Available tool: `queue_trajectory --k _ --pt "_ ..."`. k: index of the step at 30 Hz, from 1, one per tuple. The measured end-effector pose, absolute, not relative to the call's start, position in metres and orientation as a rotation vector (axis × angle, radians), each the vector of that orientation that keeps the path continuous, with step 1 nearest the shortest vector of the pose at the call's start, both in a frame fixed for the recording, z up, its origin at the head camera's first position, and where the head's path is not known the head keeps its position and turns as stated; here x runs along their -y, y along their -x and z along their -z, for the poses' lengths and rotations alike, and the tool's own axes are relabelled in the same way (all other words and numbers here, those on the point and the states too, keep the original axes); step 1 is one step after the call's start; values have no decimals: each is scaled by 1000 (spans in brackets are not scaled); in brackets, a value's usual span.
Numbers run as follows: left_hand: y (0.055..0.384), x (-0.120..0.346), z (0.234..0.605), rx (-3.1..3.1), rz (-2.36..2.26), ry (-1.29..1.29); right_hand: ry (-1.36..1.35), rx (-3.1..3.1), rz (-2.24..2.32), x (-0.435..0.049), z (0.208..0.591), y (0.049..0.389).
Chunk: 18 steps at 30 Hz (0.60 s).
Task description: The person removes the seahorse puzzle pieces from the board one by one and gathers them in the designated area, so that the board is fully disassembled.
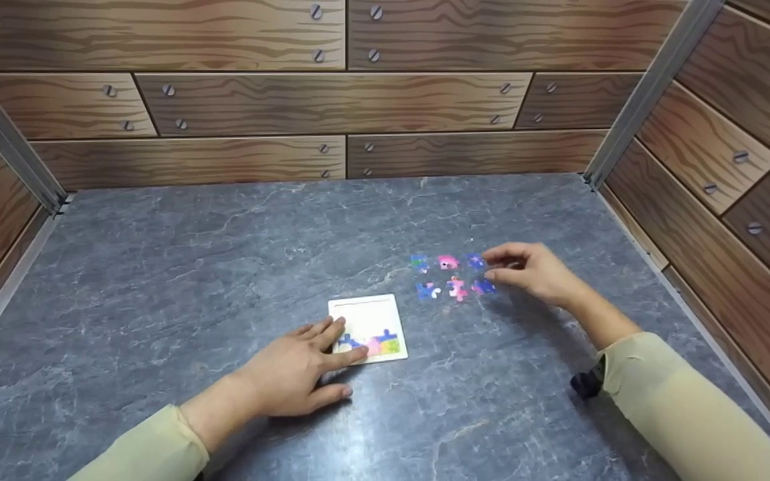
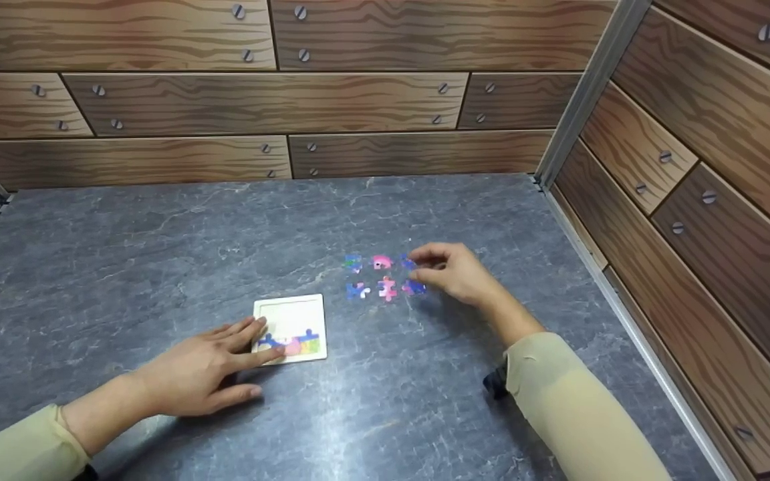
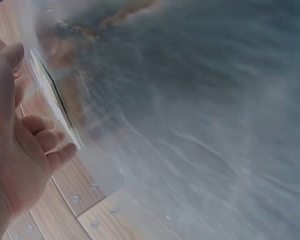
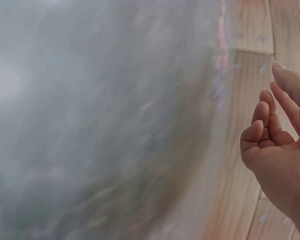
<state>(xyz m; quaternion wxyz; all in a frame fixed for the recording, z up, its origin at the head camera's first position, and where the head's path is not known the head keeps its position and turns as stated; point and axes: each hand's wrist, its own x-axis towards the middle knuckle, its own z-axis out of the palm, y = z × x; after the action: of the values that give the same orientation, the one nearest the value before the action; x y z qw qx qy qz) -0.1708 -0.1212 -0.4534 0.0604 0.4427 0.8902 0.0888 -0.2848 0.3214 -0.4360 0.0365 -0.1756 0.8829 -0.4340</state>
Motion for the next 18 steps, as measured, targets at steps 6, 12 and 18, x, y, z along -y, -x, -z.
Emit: queue_trajectory --k 6,12,18 --pt "169 129 453 -2694 -250 -1348 734 -2691 1287 -286 423 278" --pt "168 130 455 -2682 -206 -1363 888 -2608 1281 -244 423 269" --pt "164 124 458 -2730 -179 -1357 969 -2529 1195 -202 429 261"
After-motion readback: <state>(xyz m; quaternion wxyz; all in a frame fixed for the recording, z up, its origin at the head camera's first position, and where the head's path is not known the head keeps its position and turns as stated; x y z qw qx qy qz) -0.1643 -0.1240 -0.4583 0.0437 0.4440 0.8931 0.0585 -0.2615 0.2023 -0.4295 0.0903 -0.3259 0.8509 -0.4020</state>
